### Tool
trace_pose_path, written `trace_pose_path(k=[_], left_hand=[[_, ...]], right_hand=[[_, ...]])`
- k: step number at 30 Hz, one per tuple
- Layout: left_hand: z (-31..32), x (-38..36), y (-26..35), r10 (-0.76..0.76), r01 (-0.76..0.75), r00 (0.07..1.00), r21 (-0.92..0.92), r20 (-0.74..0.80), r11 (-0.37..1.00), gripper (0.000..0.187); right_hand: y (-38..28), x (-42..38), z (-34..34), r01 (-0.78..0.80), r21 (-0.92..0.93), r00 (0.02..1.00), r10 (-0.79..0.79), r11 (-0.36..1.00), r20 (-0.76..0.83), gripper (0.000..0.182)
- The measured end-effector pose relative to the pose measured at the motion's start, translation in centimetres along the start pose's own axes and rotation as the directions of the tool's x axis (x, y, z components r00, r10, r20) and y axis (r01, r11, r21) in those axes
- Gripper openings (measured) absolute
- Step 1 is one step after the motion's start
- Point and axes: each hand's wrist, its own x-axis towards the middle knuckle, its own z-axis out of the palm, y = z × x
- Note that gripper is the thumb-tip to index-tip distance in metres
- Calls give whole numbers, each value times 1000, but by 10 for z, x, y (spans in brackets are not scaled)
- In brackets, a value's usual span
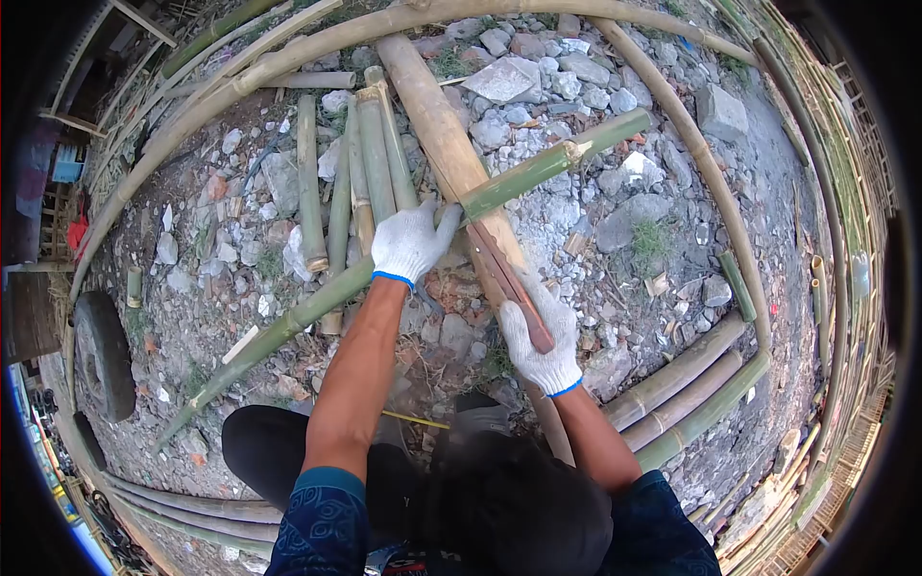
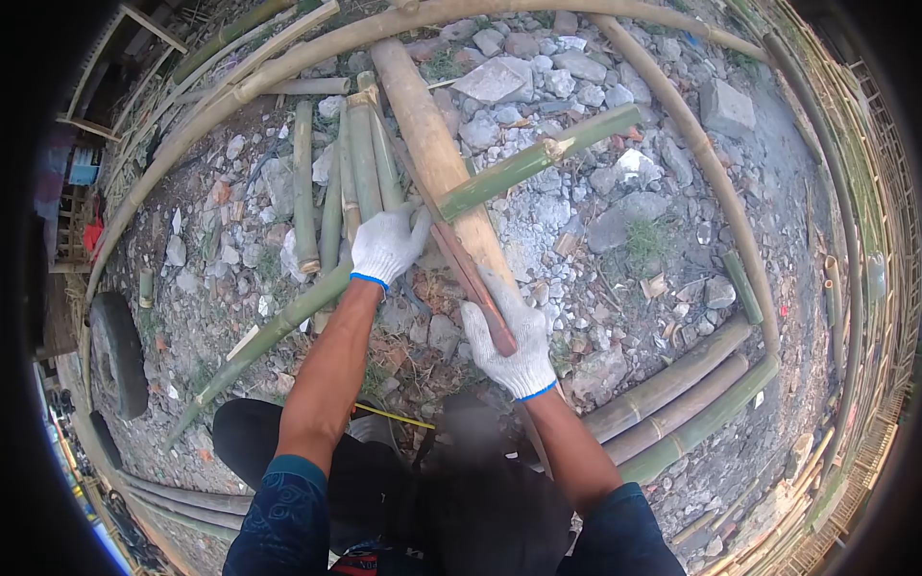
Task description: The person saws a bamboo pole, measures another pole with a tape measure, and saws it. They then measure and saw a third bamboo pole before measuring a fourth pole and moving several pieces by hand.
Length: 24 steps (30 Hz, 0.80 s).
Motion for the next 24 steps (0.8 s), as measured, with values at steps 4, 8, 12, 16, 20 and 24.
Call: trace_pose_path(k=[4,8,12,16,20,24], left_hand=[[4,0,-1,13,-13,1000,-10,-7,1000,61],[2,-3,6,7,-7,999,-22,-34,1000,59],[9,-5,8,-3,3,996,7,-90,1000,60],[-2,-4,4,-26,25,999,-48,-35,999,55],[15,-16,27,16,-16,999,-20,34,1000,54],[16,-9,36,95,-94,995,-38,43,995,54]], right_hand=[[0,-90,-78,-157,62,974,144,986,175,56],[11,-109,-79,-109,103,988,96,989,124,54],[-1,30,9,-110,81,994,109,991,28,46],[22,36,20,-24,193,1000,27,981,-14,42],[26,4,-2,-67,137,998,69,988,-10,47],[51,-1,-11,-126,100,991,121,987,52,49]])
